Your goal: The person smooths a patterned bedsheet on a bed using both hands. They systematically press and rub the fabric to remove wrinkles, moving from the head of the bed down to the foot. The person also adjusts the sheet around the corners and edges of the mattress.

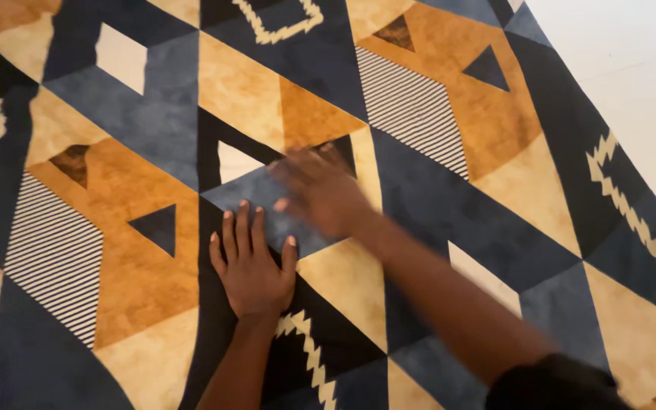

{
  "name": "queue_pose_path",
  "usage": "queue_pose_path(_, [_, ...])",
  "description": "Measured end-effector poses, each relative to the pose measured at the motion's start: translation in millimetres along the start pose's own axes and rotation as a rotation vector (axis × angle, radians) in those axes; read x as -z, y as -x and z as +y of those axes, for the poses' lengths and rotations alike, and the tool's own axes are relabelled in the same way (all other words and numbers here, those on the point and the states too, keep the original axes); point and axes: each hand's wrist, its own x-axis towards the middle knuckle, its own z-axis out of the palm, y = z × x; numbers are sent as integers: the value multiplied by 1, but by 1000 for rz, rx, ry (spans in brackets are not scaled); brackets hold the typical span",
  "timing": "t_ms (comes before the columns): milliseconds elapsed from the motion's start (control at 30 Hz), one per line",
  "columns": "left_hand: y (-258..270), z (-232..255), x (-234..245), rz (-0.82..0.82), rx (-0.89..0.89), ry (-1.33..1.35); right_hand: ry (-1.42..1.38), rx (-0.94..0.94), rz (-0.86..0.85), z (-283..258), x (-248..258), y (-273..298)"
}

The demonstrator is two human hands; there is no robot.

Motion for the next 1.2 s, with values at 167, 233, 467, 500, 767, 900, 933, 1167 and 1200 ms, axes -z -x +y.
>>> queue_pose_path(167, [-2, 3, 5, 10, 11, 16, 398, -460, 135, 168, 66, 70])
queue_pose_path(233, [-2, 5, 7, 9, 13, 19, 313, -532, 187, 218, 120, 121])
queue_pose_path(467, [-2, 3, 3, 17, 8, -5, 244, -932, 250, 215, 157, 155])
queue_pose_path(500, [-2, 5, 3, 19, 13, 3, 295, -711, 186, 201, 149, 149])
queue_pose_path(767, [3, 2, 0, -2, -3, 5, 372, -814, 51, 185, 194, 233])
queue_pose_path(900, [6, 0, 0, -12, -13, 2, 420, -1167, 219, 177, 221, 277])
queue_pose_path(933, [6, 0, -1, -13, -11, -1, 325, -998, 247, 164, 218, 282])
queue_pose_path(1167, [1, -12, -3, -113, -12, 78, 337, -668, -96, 88, 204, 318])
queue_pose_path(1200, [-4, -16, 3, -152, -14, 126, 368, -801, -82, 93, 214, 328])
